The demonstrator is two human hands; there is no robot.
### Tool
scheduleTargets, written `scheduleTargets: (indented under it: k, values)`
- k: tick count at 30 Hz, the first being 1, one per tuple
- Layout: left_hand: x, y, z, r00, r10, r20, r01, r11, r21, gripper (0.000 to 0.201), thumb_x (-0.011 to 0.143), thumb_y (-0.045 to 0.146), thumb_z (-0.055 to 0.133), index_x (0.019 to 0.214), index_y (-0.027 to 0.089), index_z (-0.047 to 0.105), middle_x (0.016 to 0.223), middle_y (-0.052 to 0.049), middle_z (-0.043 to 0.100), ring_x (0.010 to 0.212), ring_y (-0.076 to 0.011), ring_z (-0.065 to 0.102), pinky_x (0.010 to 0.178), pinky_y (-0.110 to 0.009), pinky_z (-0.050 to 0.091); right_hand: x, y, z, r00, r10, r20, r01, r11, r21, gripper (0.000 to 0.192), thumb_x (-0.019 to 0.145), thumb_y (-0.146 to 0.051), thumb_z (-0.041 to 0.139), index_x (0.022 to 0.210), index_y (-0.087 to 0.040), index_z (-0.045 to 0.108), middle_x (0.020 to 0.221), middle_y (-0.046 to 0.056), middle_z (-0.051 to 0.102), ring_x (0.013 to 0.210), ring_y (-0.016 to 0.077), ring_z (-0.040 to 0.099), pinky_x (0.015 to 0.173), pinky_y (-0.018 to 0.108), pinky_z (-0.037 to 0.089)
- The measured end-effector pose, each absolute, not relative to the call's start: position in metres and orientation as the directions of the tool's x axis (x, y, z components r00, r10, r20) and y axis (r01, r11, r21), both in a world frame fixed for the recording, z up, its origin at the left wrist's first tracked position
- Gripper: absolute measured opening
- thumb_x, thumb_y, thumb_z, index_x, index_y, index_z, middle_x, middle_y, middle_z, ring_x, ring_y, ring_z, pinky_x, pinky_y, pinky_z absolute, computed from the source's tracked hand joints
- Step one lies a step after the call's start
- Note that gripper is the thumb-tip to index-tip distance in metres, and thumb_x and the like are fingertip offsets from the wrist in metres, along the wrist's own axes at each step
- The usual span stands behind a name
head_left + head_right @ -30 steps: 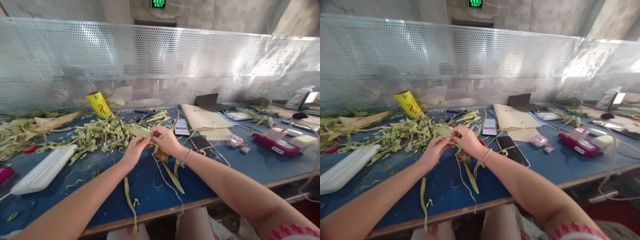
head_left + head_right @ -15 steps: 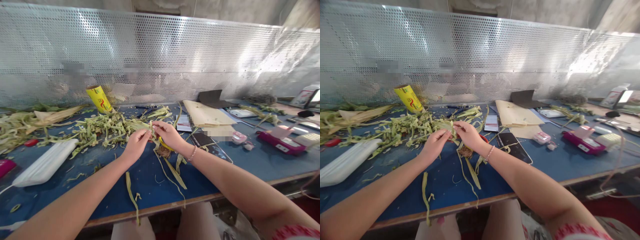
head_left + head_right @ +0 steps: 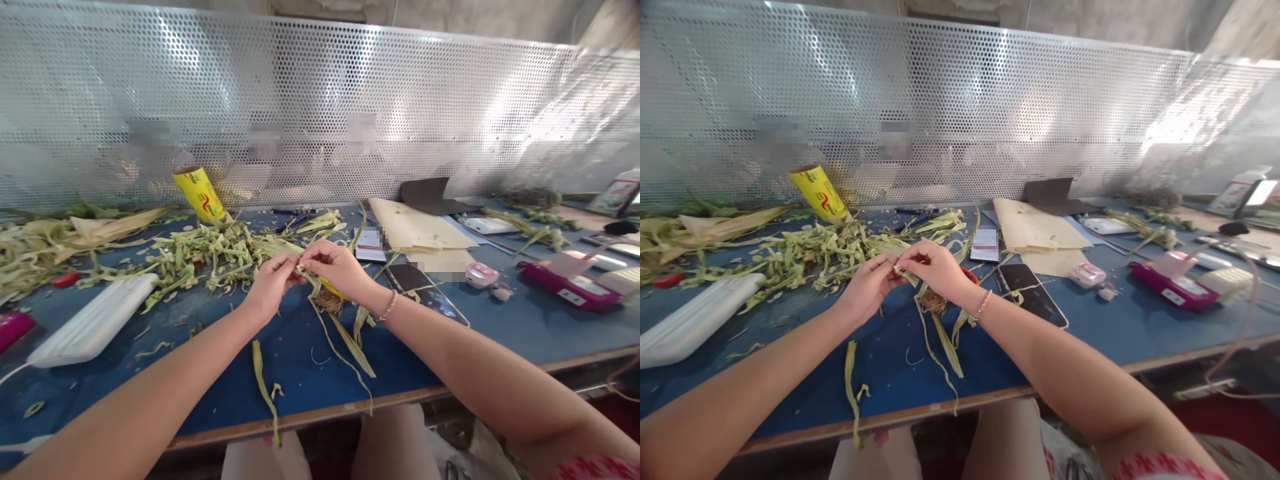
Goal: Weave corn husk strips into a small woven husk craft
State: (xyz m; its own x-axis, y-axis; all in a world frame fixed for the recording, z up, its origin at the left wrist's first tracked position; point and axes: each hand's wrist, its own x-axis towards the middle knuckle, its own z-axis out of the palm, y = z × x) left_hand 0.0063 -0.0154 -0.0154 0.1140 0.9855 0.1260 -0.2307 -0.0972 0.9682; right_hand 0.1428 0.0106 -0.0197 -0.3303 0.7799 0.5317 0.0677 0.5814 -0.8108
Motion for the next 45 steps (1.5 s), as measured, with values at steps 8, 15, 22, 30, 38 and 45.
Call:
scheduleTargets:
  k: [8, 15, 22, 30, 38, 45]
  values:
    - [0.0056, -0.0162, -0.0154, 0.111, 0.984, 0.137, -0.186, -0.114, 0.976, 0.023, 0.065, 0.038, 0.064, 0.064, 0.015, 0.058, 0.066, 0.002, 0.051, 0.063, -0.0101, 0.048, 0.063, -0.025, 0.046, 0.1432, 0.0114, -0.0237, -0.339, 0.83, 0.442, 0.121, 0.504, -0.855, 0.016, 0.071, -0.031, 0.058, 0.076, -0.018, 0.05, 0.072, -0.001, 0.055, 0.063, 0.0093, 0.051, 0.061, 0.025, 0.044]
    - [0.0068, -0.0161, -0.0176, 0.102, 0.985, 0.141, -0.213, -0.117, 0.97, 0.017, 0.069, 0.032, 0.061, 0.066, 0.016, 0.053, 0.066, 0.003, 0.05, 0.064, -0.0104, 0.052, 0.07, -0.029, 0.047, 0.1434, 0.0121, -0.0245, -0.282, 0.838, 0.467, 0.092, 0.508, -0.856, 0.009, 0.071, -0.022, 0.053, 0.079, -0.018, 0.049, 0.071, -0.002, 0.052, 0.064, 0.0088, 0.05, 0.062, 0.024, 0.042]
    - [0.0075, -0.0177, -0.0116, 0.088, 0.992, 0.088, -0.287, -0.059, 0.956, 0.012, 0.06, 0.014, 0.064, 0.068, 0.014, 0.054, 0.066, 0.002, 0.056, 0.064, -0.0097, 0.056, 0.07, -0.028, 0.047, 0.1419, 0.0117, -0.0206, -0.238, 0.862, 0.448, 0.037, 0.469, -0.882, 0.008, 0.072, -0.021, 0.051, 0.077, -0.017, 0.047, 0.068, -0.004, 0.047, 0.061, 0.0074, 0.046, 0.06, 0.024, 0.04]
    - [0.008, -0.016, -0.0102, 0.059, 0.998, 0.02, -0.396, 0.005, 0.918, 0.01, 0.06, 0.012, 0.064, 0.067, 0.014, 0.057, 0.061, 0.001, 0.058, 0.059, -0.0089, 0.056, 0.065, -0.025, 0.047, 0.1406, 0.0112, -0.023, -0.228, 0.851, 0.472, 0.039, 0.493, -0.869, 0.011, 0.07, -0.014, 0.047, 0.08, -0.018, 0.044, 0.073, -0.004, 0.046, 0.063, 0.0069, 0.046, 0.06, 0.023, 0.04]
    - [0.0072, -0.0154, -0.0107, 0.093, 0.995, 0.022, -0.389, 0.016, 0.921, 0.006, 0.061, 0.011, 0.063, 0.064, 0.014, 0.058, 0.062, 0.0, 0.06, 0.061, -0.0104, 0.058, 0.065, -0.025, 0.046, 0.141, 0.0126, -0.0258, -0.258, 0.853, 0.454, 0.045, 0.48, -0.876, 0.016, 0.065, -0.012, 0.045, 0.079, -0.019, 0.044, 0.075, -0.003, 0.047, 0.064, 0.0071, 0.047, 0.059, 0.023, 0.042]
    - [0.0067, -0.016, -0.0117, 0.101, 0.993, 0.055, -0.368, -0.014, 0.93, 0.009, 0.059, 0.01, 0.065, 0.066, 0.014, 0.059, 0.064, 0.001, 0.059, 0.063, -0.0095, 0.056, 0.068, -0.026, 0.046, 0.1414, 0.0145, -0.0286, -0.258, 0.849, 0.461, 0.048, 0.488, -0.871, 0.015, 0.067, -0.014, 0.048, 0.08, -0.019, 0.045, 0.076, -0.002, 0.048, 0.065, 0.0076, 0.048, 0.06, 0.023, 0.043]
